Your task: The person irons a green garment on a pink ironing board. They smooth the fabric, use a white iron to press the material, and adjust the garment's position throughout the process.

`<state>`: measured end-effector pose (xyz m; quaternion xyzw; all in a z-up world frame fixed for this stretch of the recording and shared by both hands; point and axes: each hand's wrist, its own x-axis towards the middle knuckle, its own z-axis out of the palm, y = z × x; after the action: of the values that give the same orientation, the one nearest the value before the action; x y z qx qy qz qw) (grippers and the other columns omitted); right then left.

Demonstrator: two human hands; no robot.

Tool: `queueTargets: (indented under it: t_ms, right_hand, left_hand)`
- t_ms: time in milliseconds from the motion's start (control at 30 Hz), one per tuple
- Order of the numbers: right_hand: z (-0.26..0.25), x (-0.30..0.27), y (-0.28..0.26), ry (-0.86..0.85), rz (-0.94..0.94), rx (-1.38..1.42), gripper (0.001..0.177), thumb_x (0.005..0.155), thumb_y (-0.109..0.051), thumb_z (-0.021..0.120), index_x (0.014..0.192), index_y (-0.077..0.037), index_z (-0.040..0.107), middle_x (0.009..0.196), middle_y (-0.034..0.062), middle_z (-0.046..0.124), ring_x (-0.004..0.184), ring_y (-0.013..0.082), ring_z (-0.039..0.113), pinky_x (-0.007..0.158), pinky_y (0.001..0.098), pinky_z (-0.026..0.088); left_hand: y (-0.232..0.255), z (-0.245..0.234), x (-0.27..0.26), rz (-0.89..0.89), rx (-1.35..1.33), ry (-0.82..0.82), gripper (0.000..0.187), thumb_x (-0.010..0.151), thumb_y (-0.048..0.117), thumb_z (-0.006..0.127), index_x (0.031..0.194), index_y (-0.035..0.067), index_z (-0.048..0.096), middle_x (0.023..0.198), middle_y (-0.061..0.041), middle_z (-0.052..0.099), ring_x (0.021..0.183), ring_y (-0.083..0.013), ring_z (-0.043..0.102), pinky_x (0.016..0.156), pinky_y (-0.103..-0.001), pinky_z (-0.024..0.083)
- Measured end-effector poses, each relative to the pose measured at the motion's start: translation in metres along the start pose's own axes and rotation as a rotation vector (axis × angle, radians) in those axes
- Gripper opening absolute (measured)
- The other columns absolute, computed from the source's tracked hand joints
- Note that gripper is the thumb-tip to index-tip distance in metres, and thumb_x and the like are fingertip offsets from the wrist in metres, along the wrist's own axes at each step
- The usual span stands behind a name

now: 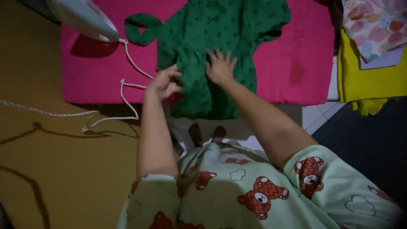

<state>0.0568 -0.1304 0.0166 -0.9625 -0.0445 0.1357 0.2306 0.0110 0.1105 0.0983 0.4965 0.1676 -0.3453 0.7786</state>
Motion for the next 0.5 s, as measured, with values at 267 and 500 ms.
queueTargets:
  t_ms: [267,500]
  right_hand:
    - [0.018,0.013,-0.007,0.008,0.119,0.390,0.051,0.110,-0.050,0.041,0.144,-0.019,0.062,0.148,0.0113,0.060,0.142,0.0386,0.052,0.117,0.0574,0.038]
    - [-0.015,0.046,-0.034,0.034,0.212,0.818,0.086,0.080,-0.043,0.086,0.138,0.002,0.041,0.125,0.0207,0.059,0.113,0.0364,0.062,0.091,0.0459,0.053]
  left_hand:
    - [-0.020,0.028,0.025,-0.094,0.440,0.118,0.100,0.089,0.032,0.065,0.165,0.025,0.000,0.166,-0.004,0.030,0.143,-0.0279,0.042,0.106,-0.042,0.043]
    - [-0.046,-0.001,0.111,0.488,0.986,0.231,0.074,0.083,0.021,0.077,0.150,0.007,0.049,0.154,-0.018,0.044,0.139,-0.0367,0.042,0.112,-0.042,0.038]
